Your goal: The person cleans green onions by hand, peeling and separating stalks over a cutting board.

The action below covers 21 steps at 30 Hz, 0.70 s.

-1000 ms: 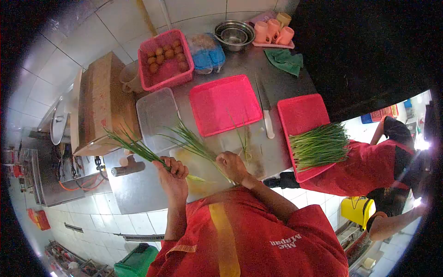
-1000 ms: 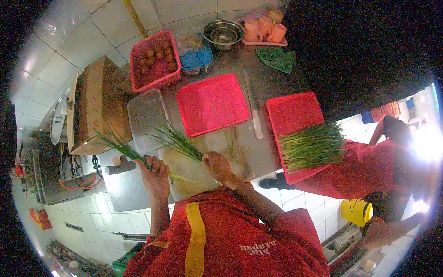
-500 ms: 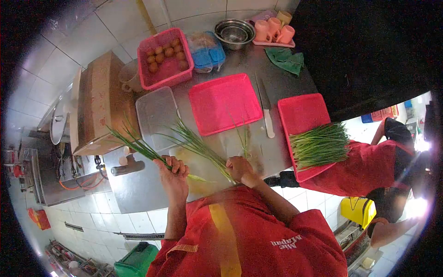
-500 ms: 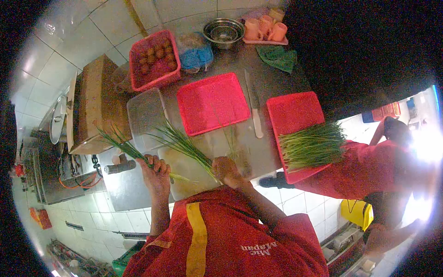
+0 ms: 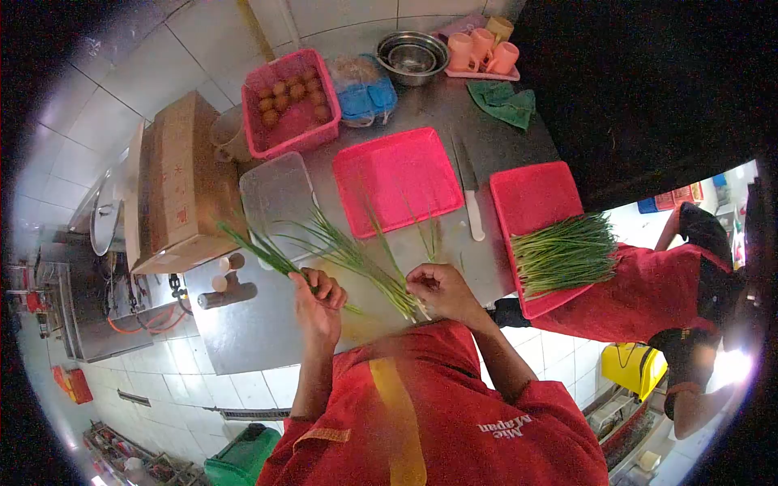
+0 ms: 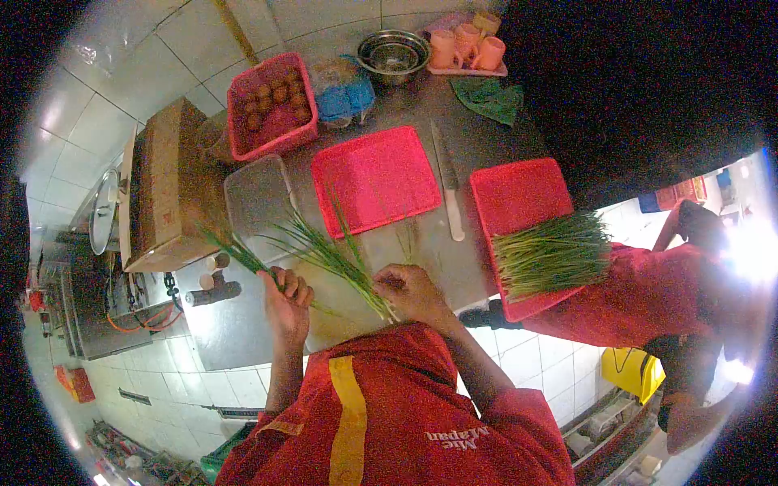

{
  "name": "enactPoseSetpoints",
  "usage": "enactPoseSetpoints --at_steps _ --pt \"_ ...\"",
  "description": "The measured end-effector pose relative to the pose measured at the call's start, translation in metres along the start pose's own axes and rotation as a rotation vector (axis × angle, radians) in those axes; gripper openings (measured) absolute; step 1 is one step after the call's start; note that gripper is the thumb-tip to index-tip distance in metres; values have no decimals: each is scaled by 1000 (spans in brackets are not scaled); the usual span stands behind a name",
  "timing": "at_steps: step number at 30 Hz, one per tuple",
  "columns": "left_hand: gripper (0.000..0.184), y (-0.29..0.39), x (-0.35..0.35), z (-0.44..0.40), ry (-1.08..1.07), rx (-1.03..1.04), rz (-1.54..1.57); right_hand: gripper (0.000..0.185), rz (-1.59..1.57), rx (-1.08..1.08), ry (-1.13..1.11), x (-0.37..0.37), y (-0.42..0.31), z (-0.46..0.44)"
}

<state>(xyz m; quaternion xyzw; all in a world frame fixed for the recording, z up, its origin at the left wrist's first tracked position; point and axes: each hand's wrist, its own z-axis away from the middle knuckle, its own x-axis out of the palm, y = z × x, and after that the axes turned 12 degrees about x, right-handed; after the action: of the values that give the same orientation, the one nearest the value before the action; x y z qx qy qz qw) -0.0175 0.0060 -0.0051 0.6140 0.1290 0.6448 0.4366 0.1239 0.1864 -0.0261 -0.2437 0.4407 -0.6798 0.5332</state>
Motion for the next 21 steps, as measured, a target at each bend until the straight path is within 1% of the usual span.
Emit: enactPoseSetpoints --at_steps 2,3,5,6,7,9,10,11,13,18,20,21 --pt "42 -6 2 1 22 -63 -9 11 135 -146 140 6 -23 10" --pt "42 -8 3 1 29 -53 -13 11 133 -151 129 10 -29 12" --pt "42 -12 1 0 -8 -120 27 12 138 -251 144 20 -38 17" --pt "40 -11 1 -1 -44 -146 74 12 134 -255 131 24 -45 21" --pt "40 -12 2 0 -37 -136 69 11 163 -257 120 29 -52 25" --pt "40 -15 14 2 166 -136 -61 10 189 -261 103 38 -55 27" --pt "40 -17 4 1 68 -160 -24 10 211 -286 96 42 -55 27" --pt "40 -16 4 0 70 -157 -24 10 233 -311 91 45 -54 27" --pt "41 -15 3 0 -38 -148 -27 10 263 -312 80 52 -45 25" --pt "42 -14 7 2 -39 -144 -10 10 314 -327 87 58 -36 21" --pt "43 -14 8 2 -51 -145 -13 10 338 -294 68 58 -36 20" --pt "43 -14 9 2 -22 -148 -21 10 339 -295 67 59 -38 21"
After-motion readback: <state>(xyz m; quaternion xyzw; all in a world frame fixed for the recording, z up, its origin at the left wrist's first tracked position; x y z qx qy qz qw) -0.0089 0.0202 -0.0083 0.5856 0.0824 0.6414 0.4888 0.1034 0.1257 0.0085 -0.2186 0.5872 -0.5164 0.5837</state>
